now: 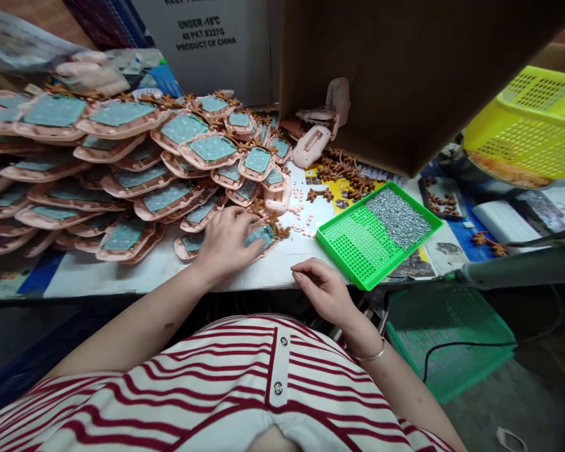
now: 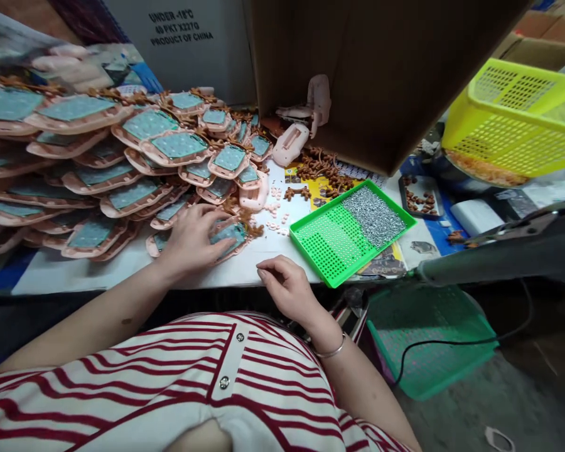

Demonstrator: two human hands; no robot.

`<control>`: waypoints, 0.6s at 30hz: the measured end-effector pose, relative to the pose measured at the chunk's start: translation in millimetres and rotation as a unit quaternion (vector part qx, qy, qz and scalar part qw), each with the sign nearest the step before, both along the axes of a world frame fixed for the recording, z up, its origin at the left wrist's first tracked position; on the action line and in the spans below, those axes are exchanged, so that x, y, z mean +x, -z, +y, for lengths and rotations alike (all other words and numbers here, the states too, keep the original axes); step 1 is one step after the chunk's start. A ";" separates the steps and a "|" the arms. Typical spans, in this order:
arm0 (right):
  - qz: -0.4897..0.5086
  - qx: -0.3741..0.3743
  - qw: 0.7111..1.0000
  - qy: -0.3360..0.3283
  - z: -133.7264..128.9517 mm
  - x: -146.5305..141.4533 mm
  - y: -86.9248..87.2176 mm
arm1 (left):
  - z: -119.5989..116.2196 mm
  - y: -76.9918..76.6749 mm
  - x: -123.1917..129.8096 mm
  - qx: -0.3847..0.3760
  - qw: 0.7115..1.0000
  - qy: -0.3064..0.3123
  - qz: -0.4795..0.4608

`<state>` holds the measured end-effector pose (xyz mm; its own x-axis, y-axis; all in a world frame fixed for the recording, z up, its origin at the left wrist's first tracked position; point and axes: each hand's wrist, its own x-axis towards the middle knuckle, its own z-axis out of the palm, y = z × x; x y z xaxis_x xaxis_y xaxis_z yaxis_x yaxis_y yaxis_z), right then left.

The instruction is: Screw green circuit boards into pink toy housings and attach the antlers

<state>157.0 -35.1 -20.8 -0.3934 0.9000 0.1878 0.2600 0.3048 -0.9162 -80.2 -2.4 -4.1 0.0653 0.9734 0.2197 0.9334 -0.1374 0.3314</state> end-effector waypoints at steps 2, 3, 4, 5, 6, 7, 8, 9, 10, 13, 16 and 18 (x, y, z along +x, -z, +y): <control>-0.006 0.005 1.000 -0.016 4.4 1.6 -18.2 | -3.8 1.7 0.6 0.040 0.999 -0.025 0.023; -0.009 0.018 1.000 -0.016 8.5 1.8 -28.2 | -5.3 2.0 2.4 0.057 0.998 -0.019 0.034; -0.012 0.034 0.999 -0.007 13.8 1.3 -38.3 | -6.5 1.9 5.3 0.073 0.996 -0.008 0.045; -0.013 0.050 0.999 0.009 20.1 -0.1 -48.0 | -7.6 1.7 9.1 0.090 0.994 0.010 0.058; -0.011 0.062 0.998 0.029 27.2 -2.7 -56.8 | -8.6 1.5 13.3 0.107 0.991 0.030 0.071; -0.004 0.070 0.996 0.048 35.1 -6.5 -64.5 | -9.5 1.3 17.8 0.122 0.988 0.050 0.081; 0.005 0.076 0.995 0.063 43.8 -11.5 -70.9 | -10.2 1.3 22.0 0.134 0.984 0.071 0.088; 0.015 0.079 0.994 0.071 53.5 -17.5 -76.1 | -10.7 1.4 25.7 0.144 0.981 0.090 0.091; 0.022 0.084 0.993 0.075 64.6 -24.2 -79.9 | -10.9 1.8 28.5 0.149 0.979 0.107 0.092; 0.000 0.110 0.990 0.084 110.7 -43.6 -84.2 | -9.5 3.6 31.1 0.152 0.974 0.141 0.093; -0.053 0.127 0.980 0.144 176.7 -52.1 -79.6 | -6.5 5.9 27.8 0.151 0.972 0.154 0.090; -0.076 0.088 0.964 0.241 222.5 -50.2 -73.1 | -5.1 7.4 25.7 0.155 0.972 0.158 0.081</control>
